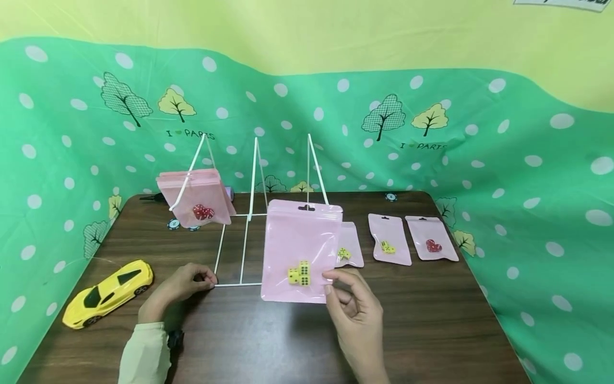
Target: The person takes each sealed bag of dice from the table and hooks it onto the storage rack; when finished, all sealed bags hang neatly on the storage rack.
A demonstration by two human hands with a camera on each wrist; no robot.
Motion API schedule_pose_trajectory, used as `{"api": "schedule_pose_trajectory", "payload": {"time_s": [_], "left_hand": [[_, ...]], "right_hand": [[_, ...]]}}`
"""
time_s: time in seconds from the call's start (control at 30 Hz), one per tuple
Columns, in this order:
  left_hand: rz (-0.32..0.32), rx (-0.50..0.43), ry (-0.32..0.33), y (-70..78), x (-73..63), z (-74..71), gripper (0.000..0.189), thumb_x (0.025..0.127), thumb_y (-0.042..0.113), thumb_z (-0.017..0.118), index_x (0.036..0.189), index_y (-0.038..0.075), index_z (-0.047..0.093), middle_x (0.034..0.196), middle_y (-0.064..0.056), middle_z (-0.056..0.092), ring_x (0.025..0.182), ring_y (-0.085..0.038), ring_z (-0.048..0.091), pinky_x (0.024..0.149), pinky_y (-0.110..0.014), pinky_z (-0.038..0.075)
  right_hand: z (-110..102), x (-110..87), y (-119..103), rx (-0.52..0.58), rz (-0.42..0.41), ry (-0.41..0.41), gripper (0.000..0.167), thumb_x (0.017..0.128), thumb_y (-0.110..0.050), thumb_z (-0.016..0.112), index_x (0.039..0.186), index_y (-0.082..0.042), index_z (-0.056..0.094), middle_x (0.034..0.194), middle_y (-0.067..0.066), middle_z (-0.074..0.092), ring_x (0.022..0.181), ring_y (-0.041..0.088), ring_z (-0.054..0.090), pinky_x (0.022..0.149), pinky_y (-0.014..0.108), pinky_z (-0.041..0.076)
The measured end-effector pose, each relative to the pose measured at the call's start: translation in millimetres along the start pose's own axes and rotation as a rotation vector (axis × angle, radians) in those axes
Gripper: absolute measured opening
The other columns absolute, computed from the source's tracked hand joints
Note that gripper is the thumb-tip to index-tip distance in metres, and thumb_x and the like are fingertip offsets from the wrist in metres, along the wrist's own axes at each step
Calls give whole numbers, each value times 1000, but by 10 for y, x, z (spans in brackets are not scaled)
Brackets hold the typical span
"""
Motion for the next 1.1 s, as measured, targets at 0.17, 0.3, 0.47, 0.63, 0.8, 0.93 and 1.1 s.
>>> {"api": "schedule_pose_trajectory", "payload": {"time_s": [0.17,0.3,0.47,0.63,0.8,0.93,1.1], "left_hand": [[-1,1,2,-11,3,-4,12,101,-2,71,93,5,75,85,1,64,80,-15,56,72,-30,48],[2,-3,-10,-34,11,6,11,102,-1,70,93,5,75,85,0,64,80,-15,57,73,-31,49],[21,0,-16,-21,16,10,12,101,-3,70,92,5,75,85,1,64,80,-15,57,74,-32,49],[-19,-12,-7,-22,31,31,13,101,-3,70,92,5,75,84,0,64,81,-17,57,74,-32,49],[-82,-13,-1,-32,11,36,13,102,-2,70,93,6,75,85,-1,64,81,-18,57,76,-36,50],[-111,-6,-5,-78,20,43,12,103,-1,71,95,7,76,86,-1,64,82,-18,57,77,-36,50],[-111,0,3,-85,22,31,12,103,-1,71,95,7,76,86,-1,64,83,-19,57,78,-37,50]], "right_hand": [[183,-6,49,3,16,-54,29,92,31,59,120,24,63,120,11,69,101,9,71,83,22,59],[289,-22,98,4,36,-90,29,93,30,60,120,21,64,120,9,68,100,7,70,82,20,59],[381,-45,153,-19,66,-112,27,95,26,62,120,18,67,117,7,68,97,6,70,78,19,58],[478,-65,204,-28,76,-122,31,92,30,61,119,16,68,117,7,68,97,6,70,76,19,58],[581,-61,237,-27,76,-139,32,93,29,61,120,14,69,115,12,68,100,9,70,79,22,60],[617,-65,262,-28,81,-147,31,94,28,61,120,13,69,113,15,68,101,10,71,81,23,60],[619,-88,310,-46,115,-146,31,93,27,62,120,13,69,113,16,67,99,10,71,80,23,60]]}}
Point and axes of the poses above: each hand's wrist, its own x-axis towards the middle knuckle, its own z-axis out of the palm, y = z × x, the point moved 8 cm from there along x, towards the middle knuckle
